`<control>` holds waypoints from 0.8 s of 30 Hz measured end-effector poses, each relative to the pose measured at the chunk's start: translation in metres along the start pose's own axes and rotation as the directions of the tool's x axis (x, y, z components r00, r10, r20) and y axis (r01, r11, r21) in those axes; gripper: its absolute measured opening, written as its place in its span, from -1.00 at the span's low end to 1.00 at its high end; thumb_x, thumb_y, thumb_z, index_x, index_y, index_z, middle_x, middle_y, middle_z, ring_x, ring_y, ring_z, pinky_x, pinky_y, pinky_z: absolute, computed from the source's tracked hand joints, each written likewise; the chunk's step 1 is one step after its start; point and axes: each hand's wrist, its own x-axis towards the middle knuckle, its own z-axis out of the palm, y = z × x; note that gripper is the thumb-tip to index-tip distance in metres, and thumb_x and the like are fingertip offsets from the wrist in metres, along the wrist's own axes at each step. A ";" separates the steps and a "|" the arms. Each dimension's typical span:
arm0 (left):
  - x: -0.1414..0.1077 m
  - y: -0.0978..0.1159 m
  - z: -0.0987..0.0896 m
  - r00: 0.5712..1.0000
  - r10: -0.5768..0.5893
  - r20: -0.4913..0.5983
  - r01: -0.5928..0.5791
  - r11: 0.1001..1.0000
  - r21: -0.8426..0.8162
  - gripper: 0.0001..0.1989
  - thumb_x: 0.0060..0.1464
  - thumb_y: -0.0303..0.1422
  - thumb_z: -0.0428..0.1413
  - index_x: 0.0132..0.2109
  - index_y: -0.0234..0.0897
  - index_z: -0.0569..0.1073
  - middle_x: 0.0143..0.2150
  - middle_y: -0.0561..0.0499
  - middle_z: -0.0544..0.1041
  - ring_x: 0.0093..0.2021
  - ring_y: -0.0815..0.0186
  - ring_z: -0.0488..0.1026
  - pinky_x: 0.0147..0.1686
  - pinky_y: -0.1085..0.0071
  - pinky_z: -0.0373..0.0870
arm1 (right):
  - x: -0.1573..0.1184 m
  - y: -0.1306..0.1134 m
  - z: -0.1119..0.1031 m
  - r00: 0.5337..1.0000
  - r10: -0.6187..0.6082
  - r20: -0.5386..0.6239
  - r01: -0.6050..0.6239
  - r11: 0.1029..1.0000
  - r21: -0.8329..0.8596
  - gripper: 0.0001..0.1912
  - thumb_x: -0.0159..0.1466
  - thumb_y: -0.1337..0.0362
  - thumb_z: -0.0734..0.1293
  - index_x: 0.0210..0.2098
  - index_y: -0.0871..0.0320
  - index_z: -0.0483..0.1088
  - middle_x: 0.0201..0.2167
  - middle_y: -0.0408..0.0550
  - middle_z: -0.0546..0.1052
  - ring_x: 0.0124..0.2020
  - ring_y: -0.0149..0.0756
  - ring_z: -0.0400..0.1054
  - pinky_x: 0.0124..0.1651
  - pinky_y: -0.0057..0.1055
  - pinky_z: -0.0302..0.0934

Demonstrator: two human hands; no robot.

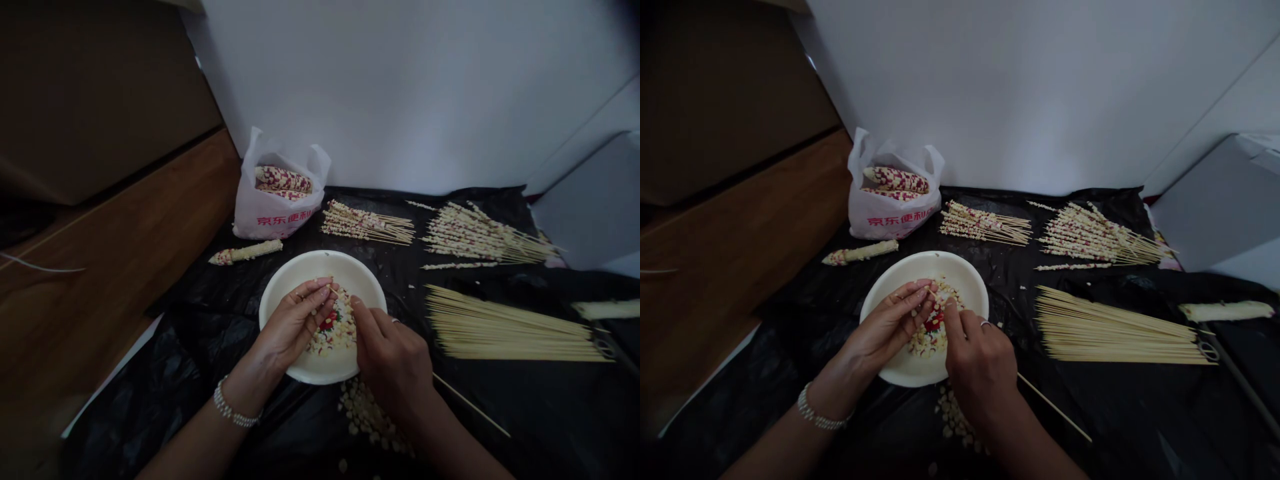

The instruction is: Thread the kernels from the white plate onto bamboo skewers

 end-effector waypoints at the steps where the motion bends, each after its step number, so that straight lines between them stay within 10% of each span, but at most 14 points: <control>1: 0.000 0.000 0.000 1.000 -0.001 0.002 0.001 1.000 0.001 -0.83 -0.05 -0.57 0.24 -0.24 -0.37 0.58 -0.24 -0.04 0.59 -0.28 0.45 0.51 -0.18 0.57 0.47 | 0.000 0.000 0.000 1.000 -0.001 0.002 0.001 1.000 0.001 -0.69 0.32 0.43 0.17 0.02 0.23 0.38 -0.48 -0.12 0.49 -0.54 -0.41 0.26 -0.44 -0.40 -0.01; 24: -0.001 -0.001 -0.002 0.999 -0.006 0.031 0.005 0.999 0.043 -0.81 -0.09 -0.50 0.29 -0.23 -0.37 0.58 -0.31 -0.01 0.57 -0.33 0.46 0.49 -0.26 0.58 0.44 | -0.001 0.000 0.001 0.999 -0.029 -0.022 0.030 0.999 0.023 -0.69 0.32 0.44 0.17 0.02 0.28 0.37 -0.46 -0.10 0.51 -0.52 -0.40 0.29 -0.43 -0.41 0.03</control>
